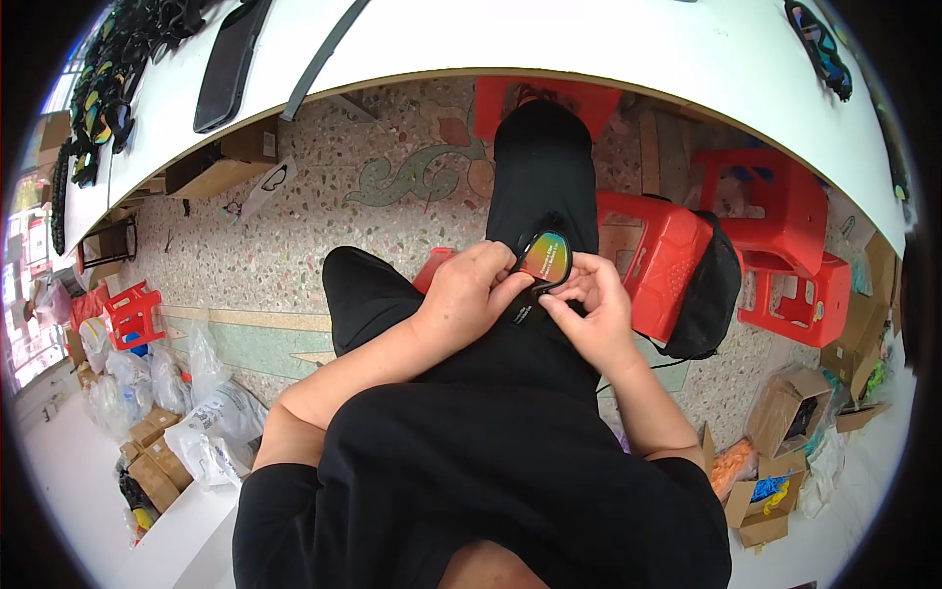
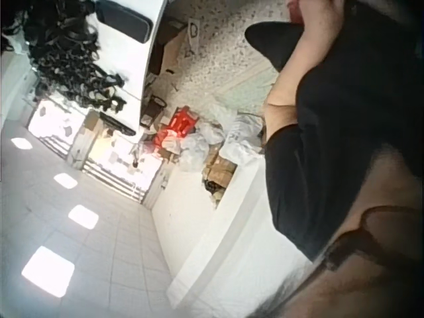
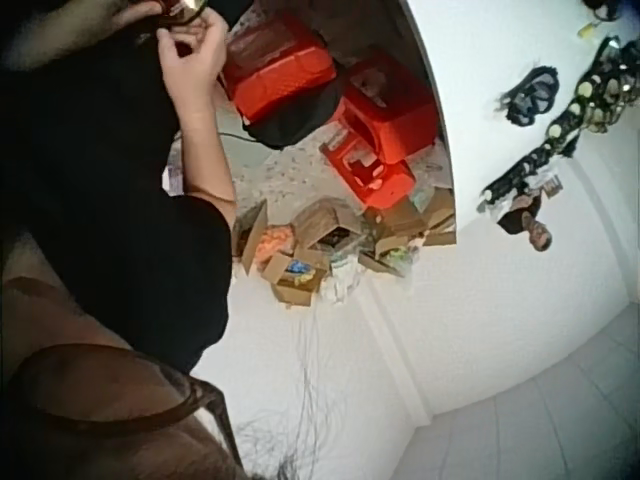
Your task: Assembling swim goggles by attaching the rubber straps to the lens frames.
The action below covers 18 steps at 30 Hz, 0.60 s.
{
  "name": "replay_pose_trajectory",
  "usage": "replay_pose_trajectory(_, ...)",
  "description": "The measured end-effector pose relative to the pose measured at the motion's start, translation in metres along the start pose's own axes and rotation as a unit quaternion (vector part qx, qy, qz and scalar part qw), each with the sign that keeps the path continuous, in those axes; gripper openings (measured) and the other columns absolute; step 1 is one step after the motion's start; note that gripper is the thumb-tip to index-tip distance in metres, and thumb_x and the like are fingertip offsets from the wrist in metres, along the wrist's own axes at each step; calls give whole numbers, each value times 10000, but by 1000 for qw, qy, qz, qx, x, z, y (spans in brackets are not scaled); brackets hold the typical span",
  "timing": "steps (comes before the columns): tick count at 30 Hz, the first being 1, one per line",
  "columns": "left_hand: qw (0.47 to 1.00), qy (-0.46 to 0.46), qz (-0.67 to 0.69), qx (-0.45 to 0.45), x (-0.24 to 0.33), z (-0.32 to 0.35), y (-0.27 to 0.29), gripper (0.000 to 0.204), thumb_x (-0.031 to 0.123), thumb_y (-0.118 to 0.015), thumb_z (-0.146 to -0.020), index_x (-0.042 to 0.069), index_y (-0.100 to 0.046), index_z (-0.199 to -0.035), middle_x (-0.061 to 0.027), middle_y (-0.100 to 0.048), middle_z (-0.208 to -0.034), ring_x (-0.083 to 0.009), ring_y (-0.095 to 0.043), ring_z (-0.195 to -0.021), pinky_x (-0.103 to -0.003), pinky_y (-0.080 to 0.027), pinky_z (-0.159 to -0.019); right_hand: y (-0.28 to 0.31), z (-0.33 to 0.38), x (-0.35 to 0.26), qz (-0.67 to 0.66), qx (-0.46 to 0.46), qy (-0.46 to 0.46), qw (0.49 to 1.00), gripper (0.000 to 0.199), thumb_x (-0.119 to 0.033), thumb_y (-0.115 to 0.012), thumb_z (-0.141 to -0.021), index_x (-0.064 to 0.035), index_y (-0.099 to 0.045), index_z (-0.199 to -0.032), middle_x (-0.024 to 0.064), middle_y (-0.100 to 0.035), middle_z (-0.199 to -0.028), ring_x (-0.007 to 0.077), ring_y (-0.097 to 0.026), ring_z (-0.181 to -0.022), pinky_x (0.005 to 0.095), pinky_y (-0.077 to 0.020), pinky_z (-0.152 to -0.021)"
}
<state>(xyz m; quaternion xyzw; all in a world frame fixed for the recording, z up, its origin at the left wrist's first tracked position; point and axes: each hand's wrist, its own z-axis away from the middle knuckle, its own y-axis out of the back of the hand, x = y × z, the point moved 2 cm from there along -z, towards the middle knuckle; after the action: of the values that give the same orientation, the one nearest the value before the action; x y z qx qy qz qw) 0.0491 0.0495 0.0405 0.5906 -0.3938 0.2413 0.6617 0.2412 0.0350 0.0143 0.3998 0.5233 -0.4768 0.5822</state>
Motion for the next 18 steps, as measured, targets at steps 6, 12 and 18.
replay_pose_trajectory(6,999,-25,30,2,-8,-2,-3,212,185,-716,-848,32,-572,-874,-124,-598,-790,-288,-618,-697,-384,-494,-614,36,-52,-51,408,-156,255,863,593,-122,-863,-586,-33,-605,-1113,86,-619,-965,249,-633,-855,350,-551,-774)
replay_pose_trajectory(12,999,-31,26,-15,-7,1,-2,203,172,-724,-841,25,-638,-951,-127,-639,-836,-273,-649,-776,-357,-521,-700,11,-77,-77,453,-356,299,761,681,-128,-850,-528,-65,-622,-1166,89,-604,-1151,302,-586,-1068,409,-512,-890)
replay_pose_trajectory(18,949,26,104,295,-20,6,29,273,128,-732,-845,-3,-605,-1048,-110,-622,-927,-212,-612,-833,-326,-506,-780,25,-57,-77,418,-88,295,855,642,-260,-890,-584,-13,-623,-1113,144,-638,-1025,316,-636,-920,383,-535,-782)
